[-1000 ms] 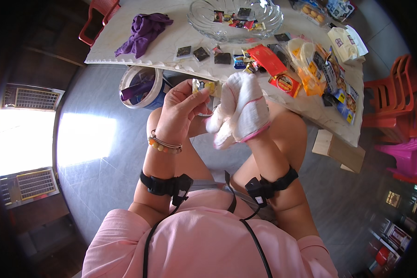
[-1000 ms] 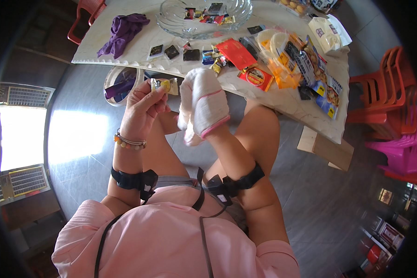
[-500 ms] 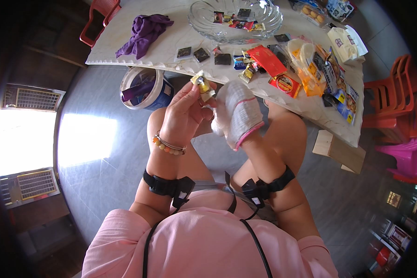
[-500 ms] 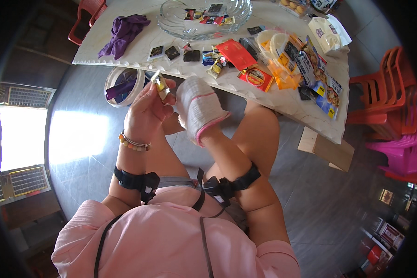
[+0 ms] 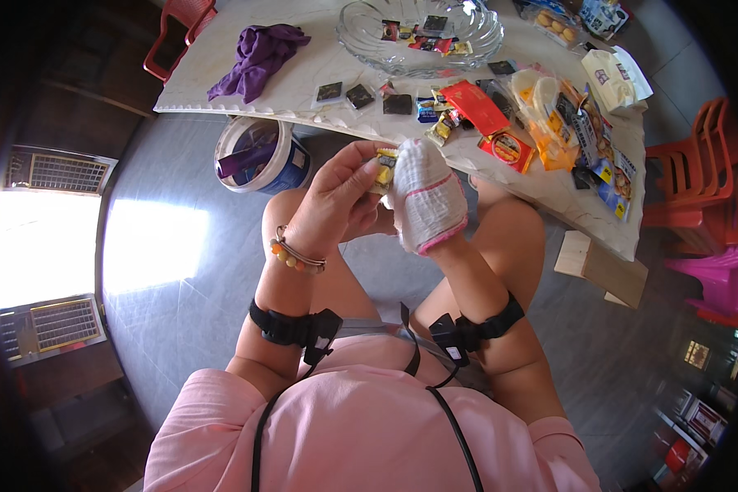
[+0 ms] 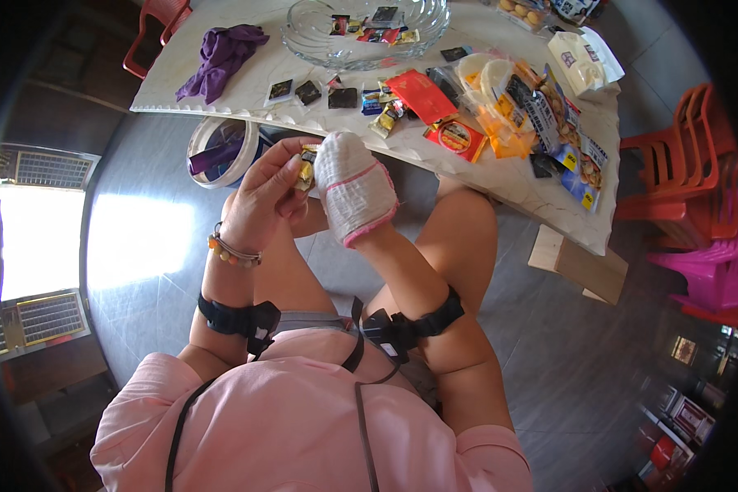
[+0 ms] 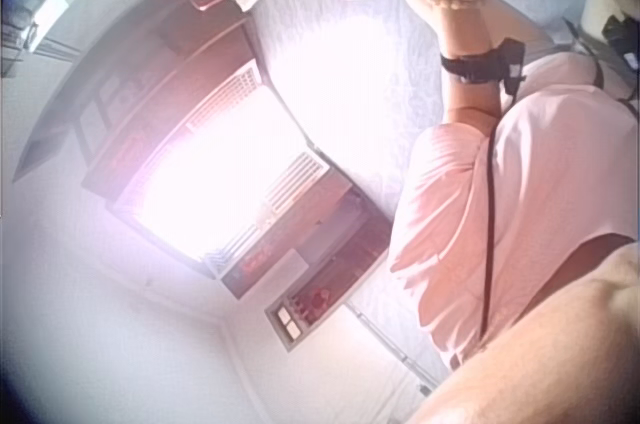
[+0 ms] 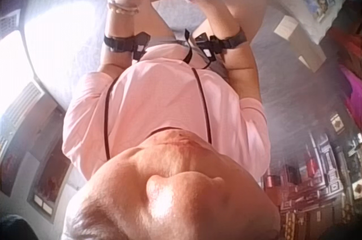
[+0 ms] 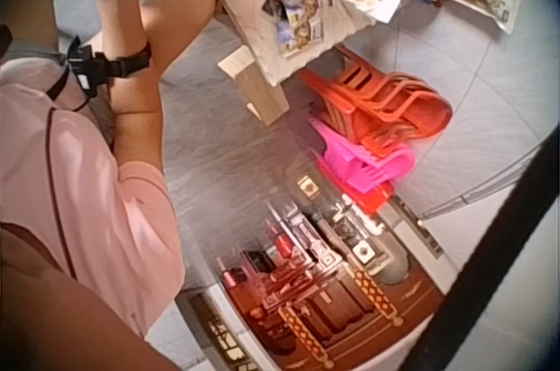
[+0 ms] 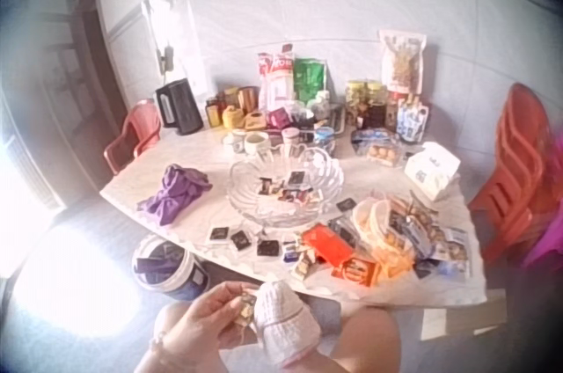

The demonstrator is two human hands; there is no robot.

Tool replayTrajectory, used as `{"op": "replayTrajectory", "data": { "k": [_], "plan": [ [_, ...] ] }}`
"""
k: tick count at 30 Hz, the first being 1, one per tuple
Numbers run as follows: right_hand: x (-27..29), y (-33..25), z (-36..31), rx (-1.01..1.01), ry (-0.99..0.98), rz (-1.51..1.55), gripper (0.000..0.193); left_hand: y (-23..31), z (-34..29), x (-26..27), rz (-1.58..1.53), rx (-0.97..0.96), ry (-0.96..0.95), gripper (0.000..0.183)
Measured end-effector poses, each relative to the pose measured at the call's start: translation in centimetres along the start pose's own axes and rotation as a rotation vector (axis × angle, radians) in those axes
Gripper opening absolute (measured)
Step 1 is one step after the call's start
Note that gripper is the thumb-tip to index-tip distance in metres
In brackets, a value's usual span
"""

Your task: The person wipes small objects with a white cloth, picking them up from a table and returning them.

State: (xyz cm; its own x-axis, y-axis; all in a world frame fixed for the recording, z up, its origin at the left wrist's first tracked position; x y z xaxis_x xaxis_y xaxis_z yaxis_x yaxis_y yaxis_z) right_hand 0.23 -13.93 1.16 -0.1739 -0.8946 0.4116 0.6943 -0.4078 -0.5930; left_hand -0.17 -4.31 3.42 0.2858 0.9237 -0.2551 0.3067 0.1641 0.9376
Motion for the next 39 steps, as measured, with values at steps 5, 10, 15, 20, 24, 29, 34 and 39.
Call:
{"op": "replayTrajectory", "data": {
  "k": [5, 10, 15, 20, 24, 29, 34, 39],
  "plan": [
    [-2.1, 3.7, -1.4, -0.660, -0.194, 0.475, 0.027, 0.9, 0.0, 0.6, 0.191, -0.105, 0.079, 0.040],
    [-1.0, -0.4, 0.8, -0.187, -0.318, 0.024, 0.020, 0.4, -0.1, 0.7, 0.248, -0.124, 0.071, 0.040],
    [-1.2, 0.9, -0.7, -0.721, -0.102, 0.716, 0.020, -0.3, 0.4, 1.2, 0.258, -0.107, 0.134, 0.035],
    [-1.6, 1.9, -0.1, -0.411, -0.344, 0.170, 0.019, 0.6, 0.4, 1.0, 0.212, -0.165, 0.119, 0.029],
    [-2.4, 5.1, -2.4, -0.874, -0.121, 0.677, 0.022, 0.8, 0.0, 1.4, 0.186, -0.134, 0.178, 0.026],
    [-0.8, 1.2, -0.6, -0.744, -0.257, 0.785, 0.027, 0.2, -0.1, 1.3, 0.155, -0.062, 0.099, 0.024],
    [-0.5, 0.9, 2.6, -0.629, -0.576, 0.032, 0.023, 1.0, -0.2, 1.2, 0.258, -0.150, 0.139, 0.019],
    [-0.9, 2.9, 0.7, -0.568, -0.227, 0.392, 0.018, 2.2, -0.3, 1.4, 0.437, -0.384, 0.317, 0.013]
  ]
}}
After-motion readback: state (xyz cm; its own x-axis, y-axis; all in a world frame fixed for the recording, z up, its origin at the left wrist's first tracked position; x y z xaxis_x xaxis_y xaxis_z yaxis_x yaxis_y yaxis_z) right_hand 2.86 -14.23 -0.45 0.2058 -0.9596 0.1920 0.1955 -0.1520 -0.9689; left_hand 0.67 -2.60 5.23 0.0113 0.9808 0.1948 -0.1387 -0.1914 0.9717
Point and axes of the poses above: each hand's wrist, its own z-axis towards the middle knuckle, its own x-axis out of the back of the hand, y = z × x, the point moved 6 cm from there along z, towards the middle knuckle, and after that the axes turned 6 degrees about z, right-handed, at the moved point
